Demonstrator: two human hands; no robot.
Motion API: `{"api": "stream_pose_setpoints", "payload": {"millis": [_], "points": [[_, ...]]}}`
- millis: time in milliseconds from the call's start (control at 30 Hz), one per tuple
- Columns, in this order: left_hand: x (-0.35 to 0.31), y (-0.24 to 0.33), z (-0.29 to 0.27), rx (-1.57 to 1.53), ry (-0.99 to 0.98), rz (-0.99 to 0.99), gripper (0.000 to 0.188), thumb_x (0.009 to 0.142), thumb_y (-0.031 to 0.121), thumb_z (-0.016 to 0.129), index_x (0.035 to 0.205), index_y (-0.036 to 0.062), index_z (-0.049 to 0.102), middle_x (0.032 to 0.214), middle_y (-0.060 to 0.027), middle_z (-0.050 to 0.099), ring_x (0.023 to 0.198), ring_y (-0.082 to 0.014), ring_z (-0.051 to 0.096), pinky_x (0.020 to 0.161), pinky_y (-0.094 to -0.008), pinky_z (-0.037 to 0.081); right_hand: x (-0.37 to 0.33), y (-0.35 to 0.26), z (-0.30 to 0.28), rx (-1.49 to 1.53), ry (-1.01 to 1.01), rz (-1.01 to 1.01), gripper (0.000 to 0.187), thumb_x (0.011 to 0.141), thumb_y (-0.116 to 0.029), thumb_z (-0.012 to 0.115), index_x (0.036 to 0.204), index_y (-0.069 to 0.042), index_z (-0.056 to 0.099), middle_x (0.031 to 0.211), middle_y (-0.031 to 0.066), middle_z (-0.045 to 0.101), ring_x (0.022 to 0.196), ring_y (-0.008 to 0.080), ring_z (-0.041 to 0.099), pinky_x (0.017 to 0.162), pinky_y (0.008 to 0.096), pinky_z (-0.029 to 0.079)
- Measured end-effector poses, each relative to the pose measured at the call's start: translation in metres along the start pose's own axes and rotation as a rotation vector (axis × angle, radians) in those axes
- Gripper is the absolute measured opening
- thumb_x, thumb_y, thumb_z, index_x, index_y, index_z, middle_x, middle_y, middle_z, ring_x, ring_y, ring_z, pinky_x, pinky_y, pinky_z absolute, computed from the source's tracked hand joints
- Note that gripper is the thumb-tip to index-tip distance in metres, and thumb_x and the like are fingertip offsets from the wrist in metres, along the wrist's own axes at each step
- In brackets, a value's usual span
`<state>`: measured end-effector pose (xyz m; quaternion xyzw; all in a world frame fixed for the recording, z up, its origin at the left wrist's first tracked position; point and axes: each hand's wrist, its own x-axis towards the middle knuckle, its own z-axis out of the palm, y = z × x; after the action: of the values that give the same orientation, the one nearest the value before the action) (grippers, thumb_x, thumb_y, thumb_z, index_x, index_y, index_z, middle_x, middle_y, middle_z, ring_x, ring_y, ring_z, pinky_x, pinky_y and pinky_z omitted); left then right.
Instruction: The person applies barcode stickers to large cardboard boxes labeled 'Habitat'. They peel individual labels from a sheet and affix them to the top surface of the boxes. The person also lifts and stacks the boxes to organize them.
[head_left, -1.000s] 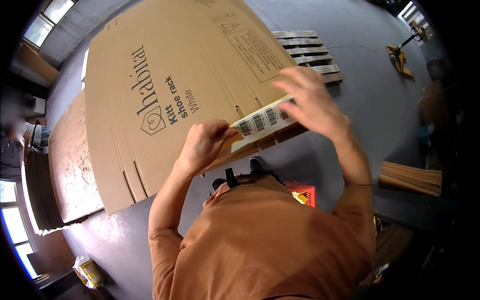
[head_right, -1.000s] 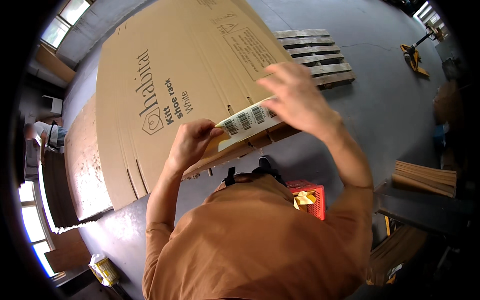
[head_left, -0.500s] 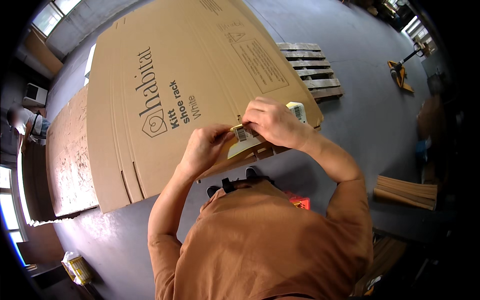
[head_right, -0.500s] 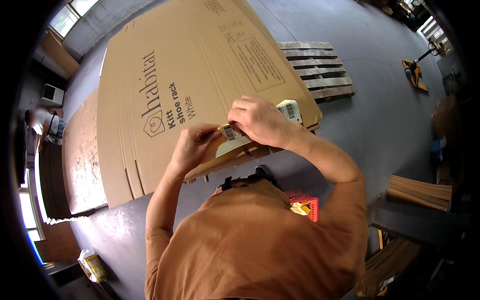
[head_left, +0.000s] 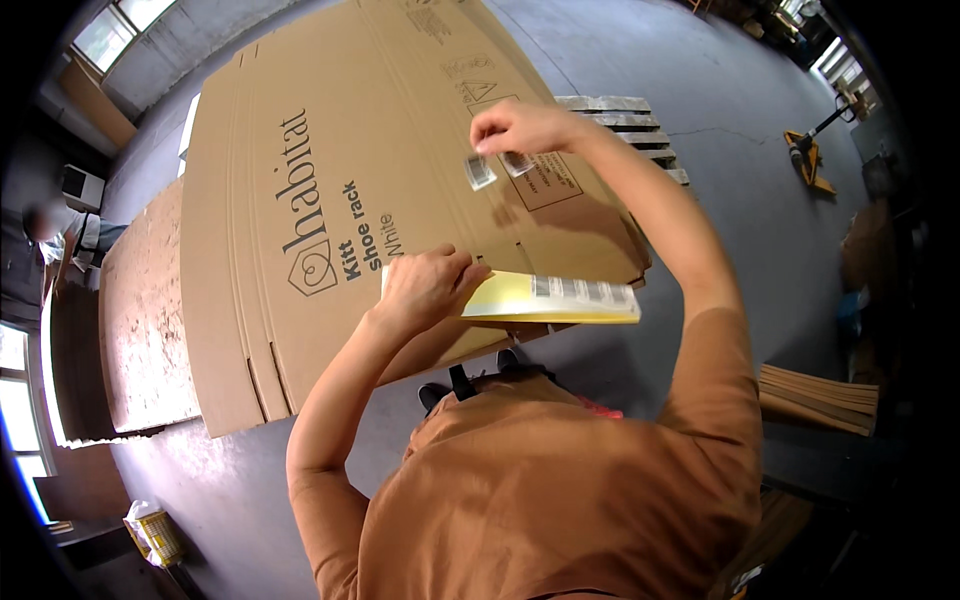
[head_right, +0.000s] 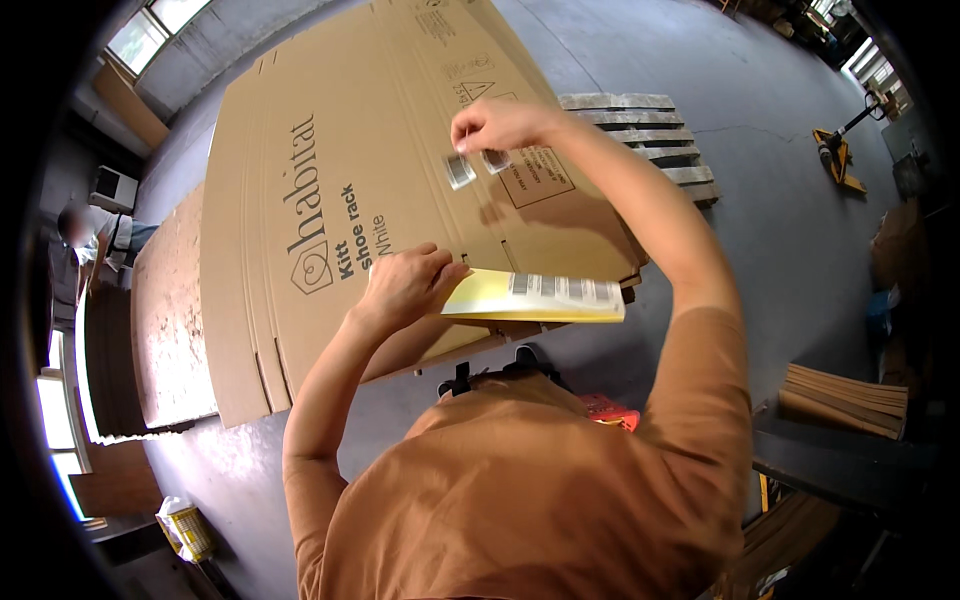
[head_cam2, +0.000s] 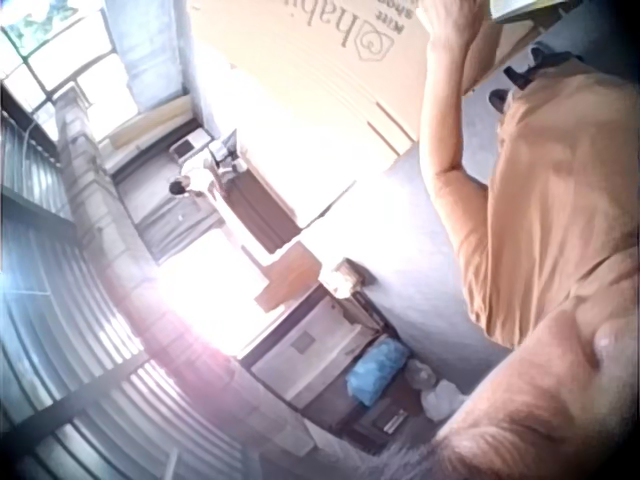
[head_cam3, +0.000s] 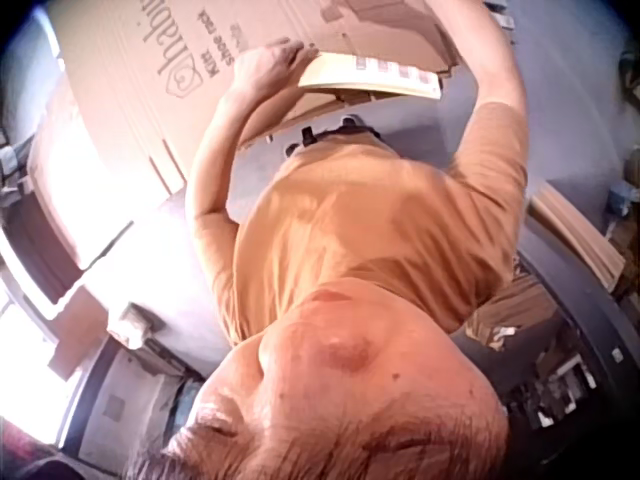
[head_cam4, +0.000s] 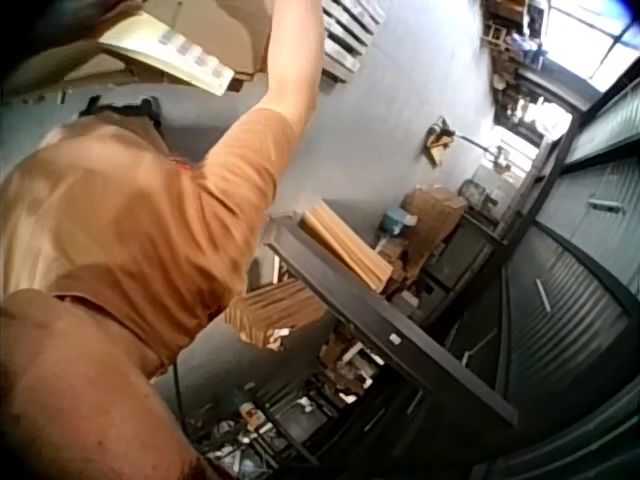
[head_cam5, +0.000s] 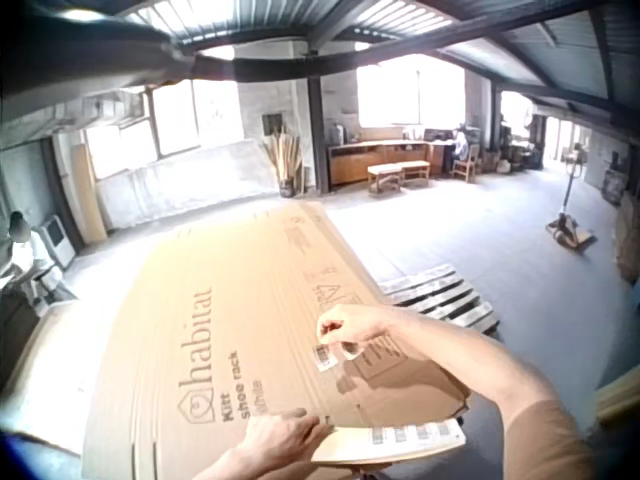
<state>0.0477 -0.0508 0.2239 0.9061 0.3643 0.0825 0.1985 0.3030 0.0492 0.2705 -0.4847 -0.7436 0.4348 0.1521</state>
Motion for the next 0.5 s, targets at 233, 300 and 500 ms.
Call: {"api": "stream_pose_setpoints", "payload": {"millis": [233,300,500], "points": [[0.024,-0.01,0.006,0.066,0.123,-0.067,0.038,0.091,0.038,0.057,0.111,0.0046,0.058,0.086,-0.013,0.067,0.072,-0.0331,0.066,0.06,-0.0435,0.052,0.061,0.054,0.02,-0.034,-0.078,-0.011,0.015,0.084,-0.015,0.064,0.09,-0.002,0.066,0.084,0.0043,0.066,0.077,0.0149,0.06,0.07,0.0305,0.048],[0.031,-0.009,0.005,0.065,0.089,-0.135,0.051,0.091,0.041,0.056,0.126,0.0047,0.05,0.087,-0.0147,0.068,0.072,-0.0338,0.067,0.061,-0.0445,0.052,0.061,0.051,0.019,-0.049,-0.067,-0.01,0.014,0.084,-0.014,0.063,0.09,-0.002,0.066,0.084,0.0048,0.067,0.078,0.0148,0.061,0.07,0.0303,0.048],[0.048,-0.007,0.001,0.128,-0.045,-0.192,0.07,0.092,0.052,0.049,0.143,0.0057,0.038,0.087,-0.0178,0.068,0.073,-0.036,0.067,0.064,-0.0458,0.053,0.055,0.044,0.024,-0.063,-0.029,0.025,0.016,0.085,-0.015,0.061,0.09,0.0,0.064,0.081,0.0055,0.065,0.075,0.0141,0.06,0.069,0.03,0.048]]}}
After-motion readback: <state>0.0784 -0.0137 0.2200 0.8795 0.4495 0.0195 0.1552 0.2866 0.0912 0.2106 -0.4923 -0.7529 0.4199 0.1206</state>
